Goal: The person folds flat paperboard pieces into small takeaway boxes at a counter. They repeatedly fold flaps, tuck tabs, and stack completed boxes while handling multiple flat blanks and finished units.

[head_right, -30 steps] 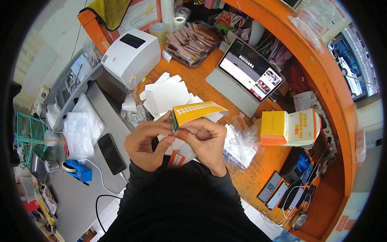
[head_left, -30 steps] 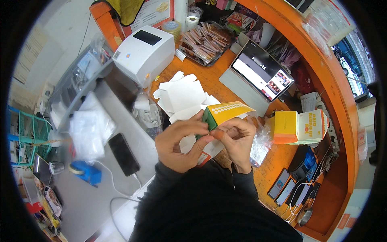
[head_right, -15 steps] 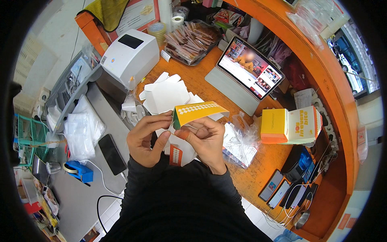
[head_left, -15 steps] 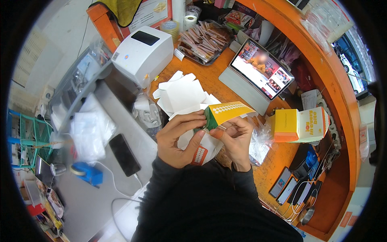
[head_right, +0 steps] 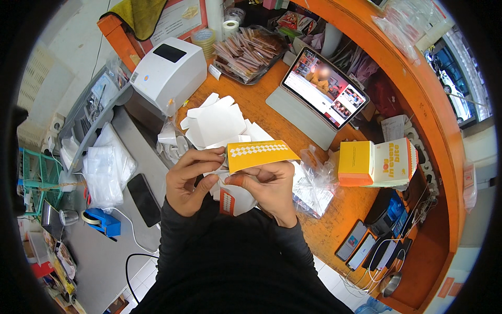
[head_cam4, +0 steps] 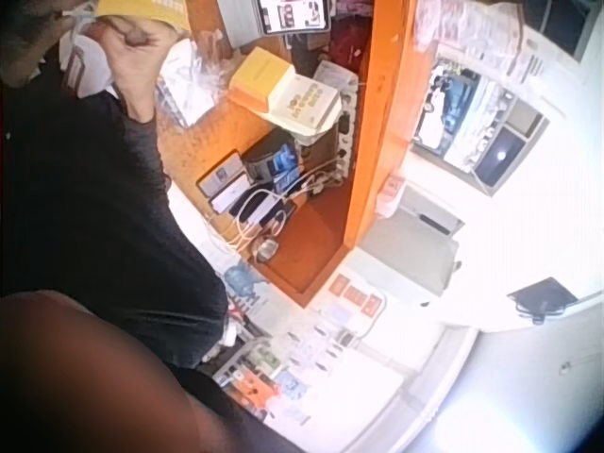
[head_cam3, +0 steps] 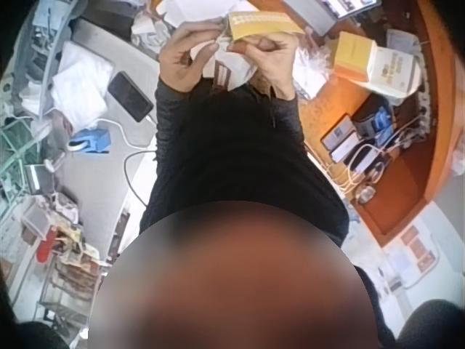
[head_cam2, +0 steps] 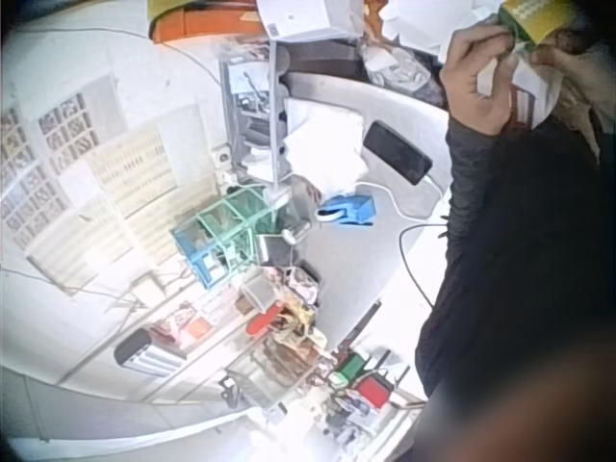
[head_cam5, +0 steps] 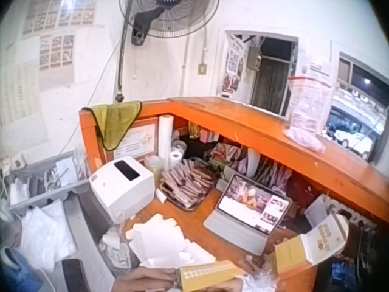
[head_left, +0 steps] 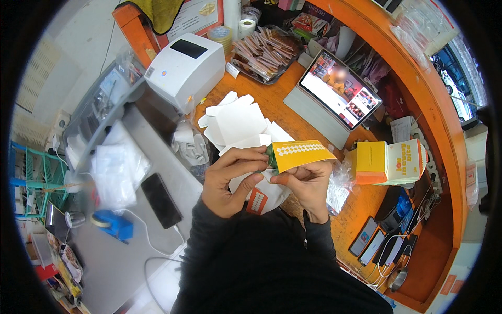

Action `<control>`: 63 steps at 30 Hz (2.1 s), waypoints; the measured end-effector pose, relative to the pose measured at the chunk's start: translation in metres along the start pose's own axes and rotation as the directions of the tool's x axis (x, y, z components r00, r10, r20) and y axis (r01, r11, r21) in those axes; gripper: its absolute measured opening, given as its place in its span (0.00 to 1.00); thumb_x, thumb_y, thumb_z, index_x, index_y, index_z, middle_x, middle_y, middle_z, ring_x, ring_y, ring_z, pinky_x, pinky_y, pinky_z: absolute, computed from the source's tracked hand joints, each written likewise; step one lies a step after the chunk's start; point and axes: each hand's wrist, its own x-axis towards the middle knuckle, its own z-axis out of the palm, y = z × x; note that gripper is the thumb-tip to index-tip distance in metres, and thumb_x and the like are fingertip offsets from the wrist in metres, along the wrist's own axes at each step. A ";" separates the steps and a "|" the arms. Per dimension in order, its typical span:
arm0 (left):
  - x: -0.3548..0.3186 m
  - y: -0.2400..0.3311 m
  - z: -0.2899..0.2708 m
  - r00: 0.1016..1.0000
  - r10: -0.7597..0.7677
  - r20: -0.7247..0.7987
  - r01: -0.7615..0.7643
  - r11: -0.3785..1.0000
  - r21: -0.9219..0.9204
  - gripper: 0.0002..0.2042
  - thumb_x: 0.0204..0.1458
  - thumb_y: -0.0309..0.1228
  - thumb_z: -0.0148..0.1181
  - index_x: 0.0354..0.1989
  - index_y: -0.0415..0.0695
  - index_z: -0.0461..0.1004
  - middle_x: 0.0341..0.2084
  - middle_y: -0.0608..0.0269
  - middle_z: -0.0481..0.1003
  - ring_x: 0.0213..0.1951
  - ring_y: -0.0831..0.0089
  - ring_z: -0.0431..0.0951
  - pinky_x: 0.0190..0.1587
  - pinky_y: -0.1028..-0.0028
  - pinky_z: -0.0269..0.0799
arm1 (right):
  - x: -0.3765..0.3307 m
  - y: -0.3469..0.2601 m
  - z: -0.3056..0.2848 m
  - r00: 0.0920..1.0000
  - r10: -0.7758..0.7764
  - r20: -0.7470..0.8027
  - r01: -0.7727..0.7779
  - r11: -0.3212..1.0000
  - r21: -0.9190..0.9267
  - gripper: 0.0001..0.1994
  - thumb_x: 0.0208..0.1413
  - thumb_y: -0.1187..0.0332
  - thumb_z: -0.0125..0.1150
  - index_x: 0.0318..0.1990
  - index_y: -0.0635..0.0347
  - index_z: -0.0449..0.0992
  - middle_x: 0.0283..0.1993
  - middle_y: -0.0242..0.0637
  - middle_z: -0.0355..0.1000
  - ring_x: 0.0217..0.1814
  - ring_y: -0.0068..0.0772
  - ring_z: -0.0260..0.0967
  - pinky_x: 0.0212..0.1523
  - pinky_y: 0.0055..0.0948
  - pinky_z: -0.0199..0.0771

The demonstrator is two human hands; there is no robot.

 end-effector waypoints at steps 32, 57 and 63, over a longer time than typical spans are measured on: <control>-0.002 0.007 0.010 0.970 -0.104 -0.222 0.096 0.994 -0.045 0.15 0.44 0.30 0.74 0.38 0.37 0.78 0.33 0.59 0.77 0.36 0.74 0.77 0.38 0.77 0.72 | 0.006 -0.006 0.001 0.670 -0.673 0.314 0.573 0.200 -0.795 0.18 0.35 0.84 0.67 0.38 0.60 0.84 0.37 0.37 0.78 0.39 0.36 0.74 0.34 0.26 0.75; -0.003 0.023 0.018 0.907 0.205 -0.367 -0.028 0.901 0.433 0.07 0.45 0.16 0.68 0.31 0.36 0.77 0.31 0.57 0.80 0.34 0.74 0.80 0.39 0.77 0.74 | 0.000 -0.004 0.000 0.896 -0.442 0.027 0.359 0.690 -0.629 0.14 0.40 0.83 0.69 0.38 0.63 0.83 0.41 0.40 0.78 0.43 0.33 0.75 0.44 0.27 0.74; -0.004 0.013 0.015 0.960 -0.090 -0.267 0.122 0.987 0.106 0.09 0.46 0.16 0.68 0.36 0.32 0.79 0.32 0.55 0.81 0.35 0.74 0.80 0.40 0.77 0.74 | 0.002 -0.011 0.003 0.980 -0.197 -0.006 0.181 0.913 -0.364 0.11 0.42 0.83 0.70 0.37 0.63 0.83 0.36 0.38 0.76 0.36 0.25 0.71 0.39 0.22 0.69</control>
